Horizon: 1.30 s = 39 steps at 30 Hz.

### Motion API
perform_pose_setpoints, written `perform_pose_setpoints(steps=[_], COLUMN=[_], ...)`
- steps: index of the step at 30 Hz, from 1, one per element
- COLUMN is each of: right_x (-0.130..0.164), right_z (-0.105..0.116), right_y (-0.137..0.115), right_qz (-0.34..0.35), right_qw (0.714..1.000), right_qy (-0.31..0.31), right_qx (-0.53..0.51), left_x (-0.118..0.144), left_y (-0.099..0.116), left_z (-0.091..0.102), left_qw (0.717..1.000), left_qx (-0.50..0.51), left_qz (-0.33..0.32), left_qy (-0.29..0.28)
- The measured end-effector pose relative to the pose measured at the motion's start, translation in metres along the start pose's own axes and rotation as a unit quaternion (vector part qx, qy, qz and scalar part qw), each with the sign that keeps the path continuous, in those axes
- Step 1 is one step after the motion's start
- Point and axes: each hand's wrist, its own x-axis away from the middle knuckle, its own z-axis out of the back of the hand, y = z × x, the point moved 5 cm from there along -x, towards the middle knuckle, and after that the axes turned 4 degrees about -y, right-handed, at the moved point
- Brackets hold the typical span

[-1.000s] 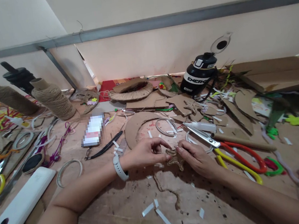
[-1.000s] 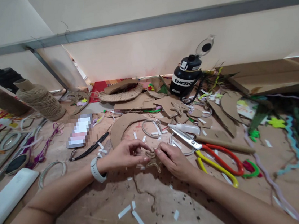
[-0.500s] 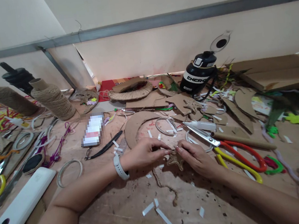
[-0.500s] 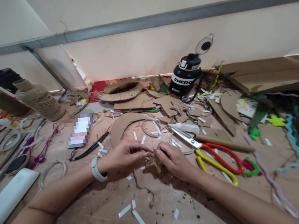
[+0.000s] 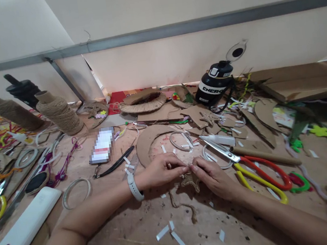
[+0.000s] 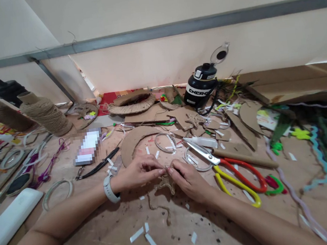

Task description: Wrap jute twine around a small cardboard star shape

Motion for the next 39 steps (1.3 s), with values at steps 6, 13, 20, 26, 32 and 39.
perform_pose_setpoints(steps=[6, 13, 20, 26, 32, 39], right_x=[0.001, -0.001, -0.001, -0.001, -0.001, 0.000], right_z=[-0.001, 0.003, 0.005, 0.004, 0.004, 0.003], right_y=[-0.001, 0.003, 0.003, 0.003, 0.006, 0.008], right_qz=[0.007, -0.013, -0.023, -0.018, -0.025, -0.057], right_qw=[1.000, 0.999, 0.998, 0.998, 0.998, 0.996], right_qy=[0.005, 0.036, 0.040, 0.039, 0.034, 0.014], right_qx=[-0.005, -0.023, -0.034, -0.035, -0.042, -0.074], left_x=[-0.001, -0.001, 0.001, 0.003, 0.002, -0.001], left_y=[-0.003, -0.010, 0.001, 0.009, 0.007, -0.012], left_z=[0.005, 0.021, -0.001, 0.004, 0.004, -0.002], left_qw=[0.994, 0.977, 0.997, 0.997, 0.996, 0.985], left_qx=[-0.026, 0.099, 0.066, -0.055, -0.061, 0.144], left_qz=[0.037, 0.088, 0.027, -0.050, -0.063, 0.088], left_qy=[0.100, 0.164, 0.004, 0.012, -0.001, -0.036])
